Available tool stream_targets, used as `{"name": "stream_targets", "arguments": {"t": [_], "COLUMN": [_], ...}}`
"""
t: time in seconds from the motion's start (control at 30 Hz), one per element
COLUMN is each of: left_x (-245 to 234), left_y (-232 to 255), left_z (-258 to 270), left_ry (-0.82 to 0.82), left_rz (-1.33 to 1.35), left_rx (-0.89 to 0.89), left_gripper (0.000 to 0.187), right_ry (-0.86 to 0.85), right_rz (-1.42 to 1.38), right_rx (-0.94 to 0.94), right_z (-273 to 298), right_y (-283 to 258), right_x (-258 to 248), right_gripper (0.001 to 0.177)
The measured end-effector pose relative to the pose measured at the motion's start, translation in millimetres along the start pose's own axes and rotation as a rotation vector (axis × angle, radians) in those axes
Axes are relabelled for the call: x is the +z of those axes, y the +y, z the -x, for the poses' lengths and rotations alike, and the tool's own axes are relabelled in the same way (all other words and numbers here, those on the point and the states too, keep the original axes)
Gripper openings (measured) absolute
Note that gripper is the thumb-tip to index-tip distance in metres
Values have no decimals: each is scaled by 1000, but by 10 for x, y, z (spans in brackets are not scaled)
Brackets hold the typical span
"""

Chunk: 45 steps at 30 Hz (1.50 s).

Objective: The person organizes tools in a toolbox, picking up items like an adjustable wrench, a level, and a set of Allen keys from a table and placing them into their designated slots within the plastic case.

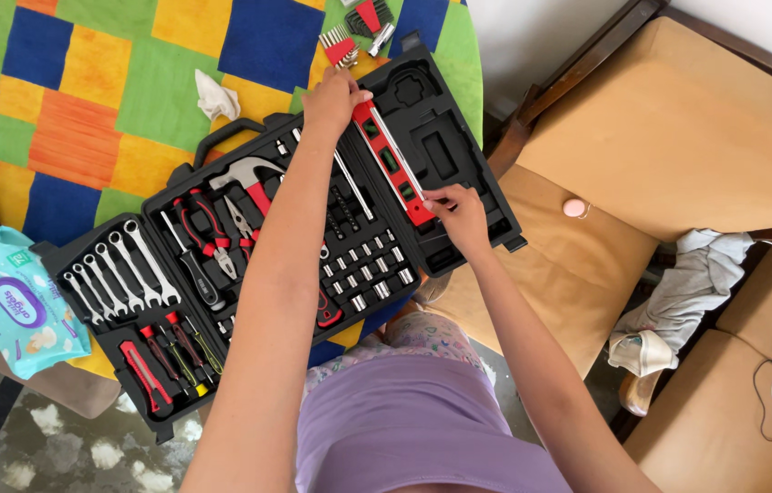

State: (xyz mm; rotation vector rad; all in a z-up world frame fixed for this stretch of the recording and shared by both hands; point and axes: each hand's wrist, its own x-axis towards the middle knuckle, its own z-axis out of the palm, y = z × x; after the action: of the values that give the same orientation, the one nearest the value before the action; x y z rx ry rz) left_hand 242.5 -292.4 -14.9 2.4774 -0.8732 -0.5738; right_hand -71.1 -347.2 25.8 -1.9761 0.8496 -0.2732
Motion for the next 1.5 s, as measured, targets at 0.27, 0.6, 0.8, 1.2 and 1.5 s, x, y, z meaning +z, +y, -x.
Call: {"name": "stream_targets", "arguments": {"t": [0.27, 0.6, 0.8, 1.2, 1.5], "left_x": [-5, 14, 93, 184, 96], "left_y": [-70, -130, -120, -320, -520], "left_z": [-2, -156, -74, 70, -67], "left_ry": [35, -4, 75, 73, -75], "left_rz": [126, 223, 295, 623, 521], "left_rx": [71, 0, 47, 139, 88], "left_gripper": [36, 34, 30, 33, 33], "right_ry": [-162, -92, -149, -143, -257], "right_rz": [-96, 182, 209, 101, 134], "right_rx": [116, -91, 124, 38, 207], "right_z": [-197, -299, -428, -373, -556], "right_y": [-156, -294, -359, -260, -101], "right_x": [-106, -49, 1, 80, 57], "right_gripper": [37, 25, 23, 44, 32]}}
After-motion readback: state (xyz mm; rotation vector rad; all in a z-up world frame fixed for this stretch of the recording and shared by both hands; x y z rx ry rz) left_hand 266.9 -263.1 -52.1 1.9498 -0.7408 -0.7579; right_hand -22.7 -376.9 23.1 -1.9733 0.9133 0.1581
